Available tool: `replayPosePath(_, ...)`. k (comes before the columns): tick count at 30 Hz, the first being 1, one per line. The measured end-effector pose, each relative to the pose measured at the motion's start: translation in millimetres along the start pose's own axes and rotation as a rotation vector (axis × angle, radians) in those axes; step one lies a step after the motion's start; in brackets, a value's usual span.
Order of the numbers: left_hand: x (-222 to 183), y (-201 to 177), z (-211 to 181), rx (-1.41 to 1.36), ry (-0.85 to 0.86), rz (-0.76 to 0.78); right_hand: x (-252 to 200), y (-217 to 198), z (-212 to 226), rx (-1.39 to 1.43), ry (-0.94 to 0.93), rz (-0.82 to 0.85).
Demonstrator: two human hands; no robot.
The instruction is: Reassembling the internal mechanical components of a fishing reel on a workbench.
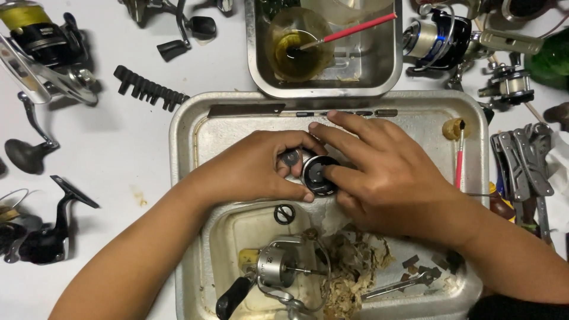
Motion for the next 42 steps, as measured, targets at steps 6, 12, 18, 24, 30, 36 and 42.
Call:
replayPosePath(6,-1.2,-1.7,-2.9,0.014,-0.033,0.012,0.2,4.1,-1.5,-0.064,-0.032,-0.040)
replayPosePath(12,-0.4,0.5,0.4,0.006,0.019,-0.004,-4.6,-10.1,-5.5,-0.014,-0.081,-0.230)
replayPosePath(18,-2.1,-1.5,-6.1,0.070,-0.093,0.040,-47.2,-57.2,-20.2,0.002,0.092,-0.203)
replayPosePath(24,-2.6,-0.3,-5.4,0.054,-0.109,0.032,-104.0,-2.7,-18.2,0.071,0.187,-0.127)
replayPosePath(30,-7.5,-2.4,-7.5,0.036,-0.078,-0.035,-104.3,36.5,2.5,0.064,0.343,-0.099)
replayPosePath(36,6.2,-4.9,12.5,-0.623,0.094,-0.216,-107.1,57.3,1.1,0.104,0.460,0.090)
replayPosePath(42,11.6,-10.4,18.1,-0.924,0.085,-0.233,-119.7,4.4,-8.6,0.228,0.271,-0.205)
Point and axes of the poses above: each hand's wrist, its own x-axis towards the middle knuckle, its own y-axis out of the palm, z = x × y, the point moved 4 cm from there along x, towards the middle knuckle, and after that the axes turned 1 degree about x, right-handed, at the moved point
